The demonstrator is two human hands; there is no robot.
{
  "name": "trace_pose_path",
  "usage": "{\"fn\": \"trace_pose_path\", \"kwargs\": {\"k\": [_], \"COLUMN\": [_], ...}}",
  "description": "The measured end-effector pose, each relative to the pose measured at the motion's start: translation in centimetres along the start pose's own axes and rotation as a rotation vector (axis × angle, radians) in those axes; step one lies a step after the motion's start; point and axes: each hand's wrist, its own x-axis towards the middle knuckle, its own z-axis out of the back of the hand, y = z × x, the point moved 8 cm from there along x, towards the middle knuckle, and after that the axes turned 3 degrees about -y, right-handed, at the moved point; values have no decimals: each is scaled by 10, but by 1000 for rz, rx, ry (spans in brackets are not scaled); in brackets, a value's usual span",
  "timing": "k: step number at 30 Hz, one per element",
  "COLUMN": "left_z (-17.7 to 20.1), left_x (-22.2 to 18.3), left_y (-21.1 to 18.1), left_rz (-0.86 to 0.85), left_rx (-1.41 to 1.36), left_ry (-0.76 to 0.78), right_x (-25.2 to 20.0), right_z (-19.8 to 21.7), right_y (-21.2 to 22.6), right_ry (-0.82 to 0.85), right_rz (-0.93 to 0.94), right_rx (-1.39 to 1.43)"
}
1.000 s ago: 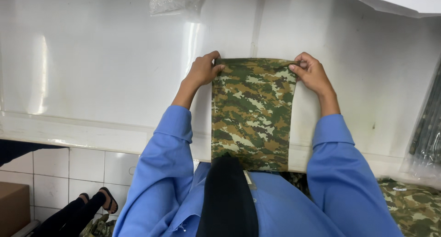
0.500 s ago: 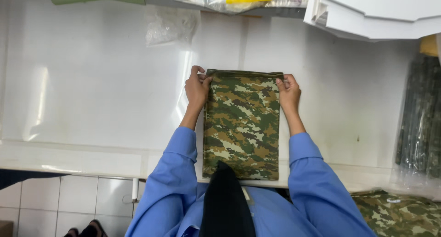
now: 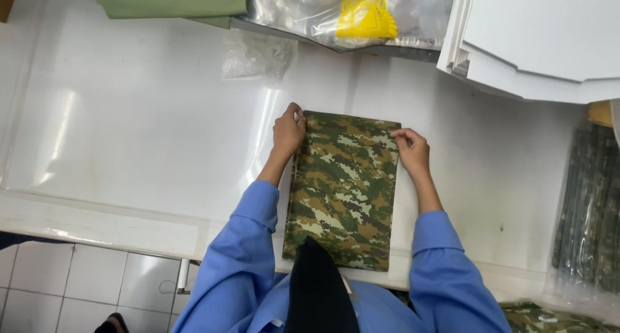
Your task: The person folds a camouflage-patterned shirt on a white table using a white paper template to guide the folds. After folding, the shirt is placed into a clear plastic bag with a yellow logo and set aside. The process is repeated with another shirt.
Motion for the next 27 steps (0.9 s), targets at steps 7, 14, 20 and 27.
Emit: {"fn": "trace_pose_path", "kwargs": {"k": [7, 14, 20, 27], "left_z": [-11, -10, 24, 15], "left_x": [17, 7, -3, 16], "left_y": [5, -6, -21, -7], "left_rz": [-41, -228, -444, -138], "left_rx": [24, 245, 498, 107], "left_ry": [94, 152, 107, 312], "right_x": [11, 12, 6, 15], "right_z": [-10, 0, 34, 8], "right_y": [0, 0, 35, 1], "right_ry": [134, 179, 191, 214], "right_rz": [-54, 15, 280, -123], "right_rx": [197, 34, -63, 243]}}
